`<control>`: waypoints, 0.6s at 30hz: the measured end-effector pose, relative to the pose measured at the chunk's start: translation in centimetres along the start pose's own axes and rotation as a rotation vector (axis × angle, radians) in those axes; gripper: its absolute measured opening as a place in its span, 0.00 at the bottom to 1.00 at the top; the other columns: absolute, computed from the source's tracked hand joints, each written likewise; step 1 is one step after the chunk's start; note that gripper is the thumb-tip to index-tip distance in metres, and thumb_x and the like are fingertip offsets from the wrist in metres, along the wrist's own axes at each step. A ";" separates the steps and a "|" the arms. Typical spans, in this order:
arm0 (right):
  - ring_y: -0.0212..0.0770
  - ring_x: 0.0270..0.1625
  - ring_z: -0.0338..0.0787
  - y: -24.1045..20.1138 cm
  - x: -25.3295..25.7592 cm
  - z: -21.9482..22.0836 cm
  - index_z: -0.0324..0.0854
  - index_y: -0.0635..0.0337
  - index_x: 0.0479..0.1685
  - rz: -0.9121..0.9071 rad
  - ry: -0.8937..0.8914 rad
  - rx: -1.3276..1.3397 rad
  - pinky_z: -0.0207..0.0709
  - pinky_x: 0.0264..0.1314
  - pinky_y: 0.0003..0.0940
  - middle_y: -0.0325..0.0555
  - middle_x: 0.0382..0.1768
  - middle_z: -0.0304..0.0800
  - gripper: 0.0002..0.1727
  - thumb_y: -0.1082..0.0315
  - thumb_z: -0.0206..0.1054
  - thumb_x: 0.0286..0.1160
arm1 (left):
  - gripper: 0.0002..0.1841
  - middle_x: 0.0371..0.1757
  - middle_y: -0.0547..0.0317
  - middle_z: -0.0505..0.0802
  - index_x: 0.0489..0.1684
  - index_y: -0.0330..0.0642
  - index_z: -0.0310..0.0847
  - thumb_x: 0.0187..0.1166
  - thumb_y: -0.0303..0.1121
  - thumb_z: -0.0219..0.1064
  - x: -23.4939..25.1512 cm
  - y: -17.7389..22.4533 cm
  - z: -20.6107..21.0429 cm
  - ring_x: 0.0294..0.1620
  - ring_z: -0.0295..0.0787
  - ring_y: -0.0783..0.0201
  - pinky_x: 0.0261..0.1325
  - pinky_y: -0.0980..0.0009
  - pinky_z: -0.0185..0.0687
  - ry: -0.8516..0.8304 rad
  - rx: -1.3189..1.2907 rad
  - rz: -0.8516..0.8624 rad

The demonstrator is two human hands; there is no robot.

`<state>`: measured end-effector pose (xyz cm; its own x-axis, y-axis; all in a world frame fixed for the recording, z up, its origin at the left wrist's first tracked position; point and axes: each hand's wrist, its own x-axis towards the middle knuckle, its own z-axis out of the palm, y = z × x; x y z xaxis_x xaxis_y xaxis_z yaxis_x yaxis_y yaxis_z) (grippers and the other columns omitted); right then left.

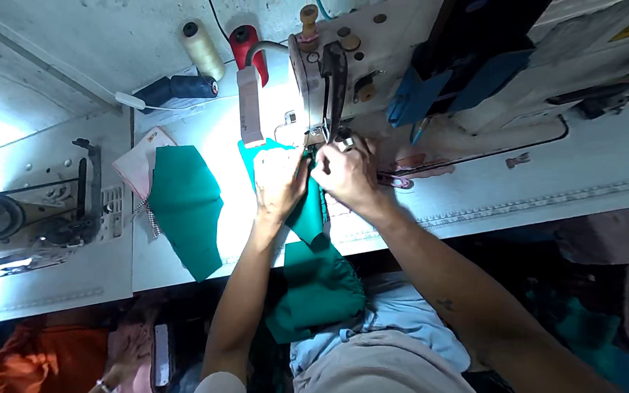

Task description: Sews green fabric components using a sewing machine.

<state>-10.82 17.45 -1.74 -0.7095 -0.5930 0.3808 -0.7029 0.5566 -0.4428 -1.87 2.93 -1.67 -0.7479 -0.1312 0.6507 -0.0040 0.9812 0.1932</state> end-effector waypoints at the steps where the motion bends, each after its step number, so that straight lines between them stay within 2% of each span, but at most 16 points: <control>1: 0.56 0.58 0.87 0.0 -0.4 -0.3 0.86 0.53 0.36 -0.054 -0.017 -0.056 0.66 0.69 0.62 0.48 0.40 0.91 0.12 0.55 0.63 0.72 | 0.16 0.50 0.55 0.97 0.59 0.44 0.92 0.77 0.37 0.71 0.0 0.1 -0.8 0.57 0.90 0.54 0.69 0.52 0.75 -0.064 -0.038 0.023; 3: 0.56 0.56 0.85 -0.2 -1.8 -1.4 0.85 0.54 0.35 -0.143 -0.040 -0.051 0.68 0.63 0.61 0.49 0.40 0.88 0.11 0.58 0.63 0.72 | 0.20 0.68 0.51 0.91 0.70 0.42 0.86 0.80 0.33 0.67 -0.6 0.9 -3.4 0.73 0.83 0.52 0.79 0.51 0.71 -0.251 -0.157 0.051; 4: 0.56 0.54 0.85 -0.4 -2.5 -2.2 0.85 0.54 0.34 -0.166 -0.053 0.009 0.70 0.58 0.61 0.49 0.40 0.87 0.11 0.58 0.64 0.71 | 0.20 0.73 0.50 0.88 0.70 0.41 0.86 0.79 0.30 0.66 -0.9 1.1 -3.9 0.79 0.79 0.51 0.82 0.51 0.69 -0.307 -0.242 0.066; 7: 0.46 0.48 0.86 -1.0 -4.1 -4.0 0.87 0.52 0.28 -0.101 -0.116 0.290 0.72 0.54 0.56 0.41 0.35 0.88 0.09 0.57 0.69 0.61 | 0.23 0.75 0.49 0.87 0.71 0.37 0.84 0.75 0.31 0.65 -2.2 1.6 -4.4 0.82 0.76 0.53 0.86 0.54 0.66 -0.373 -0.547 0.078; 8: 0.42 0.46 0.85 -1.2 -4.7 -4.6 0.87 0.52 0.27 -0.072 -0.160 0.391 0.71 0.53 0.53 0.39 0.34 0.87 0.07 0.59 0.71 0.60 | 0.23 0.71 0.48 0.89 0.70 0.35 0.84 0.75 0.32 0.66 -2.9 1.7 -4.5 0.78 0.80 0.54 0.86 0.54 0.67 -0.365 -0.620 0.088; 10: 0.32 0.45 0.85 -1.3 -5.4 -5.7 0.85 0.50 0.26 -0.024 -0.261 0.550 0.76 0.52 0.40 0.33 0.34 0.86 0.03 0.63 0.71 0.59 | 0.21 0.57 0.52 0.96 0.66 0.33 0.85 0.76 0.33 0.70 -3.9 2.0 -4.5 0.65 0.90 0.60 0.85 0.52 0.70 -0.336 -0.705 0.116; 11: 0.28 0.44 0.84 -1.3 -5.5 -6.0 0.84 0.49 0.26 -0.002 -0.301 0.614 0.78 0.50 0.31 0.31 0.35 0.86 0.01 0.65 0.70 0.60 | 0.19 0.49 0.53 0.97 0.62 0.32 0.87 0.76 0.33 0.71 -4.1 2.0 -4.6 0.57 0.93 0.62 0.84 0.51 0.71 -0.317 -0.730 0.123; 13: 0.25 0.41 0.85 -1.2 -5.4 -6.4 0.84 0.49 0.27 0.043 -0.346 0.700 0.78 0.44 0.25 0.30 0.34 0.87 0.02 0.67 0.68 0.63 | 0.13 0.38 0.56 0.95 0.50 0.32 0.90 0.75 0.31 0.73 -4.4 2.0 -4.9 0.45 0.93 0.66 0.81 0.50 0.76 -0.269 -0.797 0.103; 14: 0.24 0.39 0.84 -1.3 -5.1 -6.6 0.84 0.49 0.27 0.061 -0.357 0.717 0.77 0.41 0.24 0.29 0.33 0.87 0.03 0.68 0.66 0.64 | 0.09 0.35 0.58 0.94 0.44 0.33 0.91 0.74 0.29 0.73 -4.4 2.0 -5.1 0.41 0.92 0.68 0.77 0.52 0.80 -0.255 -0.842 0.068; 15: 0.24 0.37 0.84 -1.4 -4.9 -6.9 0.84 0.49 0.27 0.071 -0.363 0.722 0.75 0.39 0.24 0.29 0.32 0.87 0.04 0.69 0.65 0.65 | 0.06 0.31 0.61 0.93 0.38 0.35 0.91 0.74 0.29 0.73 -4.2 1.9 -5.3 0.37 0.90 0.71 0.68 0.59 0.86 -0.238 -0.875 0.027; 16: 0.24 0.37 0.83 -1.5 -4.5 -7.0 0.84 0.49 0.27 0.071 -0.364 0.721 0.74 0.39 0.23 0.29 0.32 0.87 0.05 0.69 0.64 0.65 | 0.05 0.28 0.62 0.90 0.35 0.35 0.91 0.73 0.29 0.73 -3.9 1.7 -5.5 0.32 0.85 0.73 0.51 0.70 0.86 -0.217 -0.906 -0.014; 17: 0.24 0.37 0.83 -1.6 -4.2 -7.0 0.84 0.49 0.28 0.065 -0.361 0.714 0.74 0.39 0.23 0.29 0.32 0.86 0.05 0.69 0.64 0.65 | 0.05 0.25 0.64 0.84 0.33 0.35 0.92 0.74 0.29 0.72 -3.6 1.6 -5.7 0.27 0.78 0.76 0.35 0.79 0.78 -0.193 -0.925 -0.046; 18: 0.24 0.37 0.83 -1.7 -3.9 -6.8 0.84 0.49 0.28 0.060 -0.349 0.702 0.74 0.38 0.22 0.29 0.32 0.86 0.05 0.70 0.64 0.65 | 0.06 0.23 0.64 0.81 0.34 0.34 0.92 0.74 0.28 0.73 -3.2 1.3 -5.7 0.24 0.72 0.78 0.28 0.83 0.69 -0.176 -0.934 -0.065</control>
<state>-7.21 22.75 3.06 -0.6065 -0.7869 0.1142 -0.3849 0.1649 -0.9081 4.32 3.80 0.67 -0.8545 -0.0839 0.5126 0.4256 0.4527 0.7835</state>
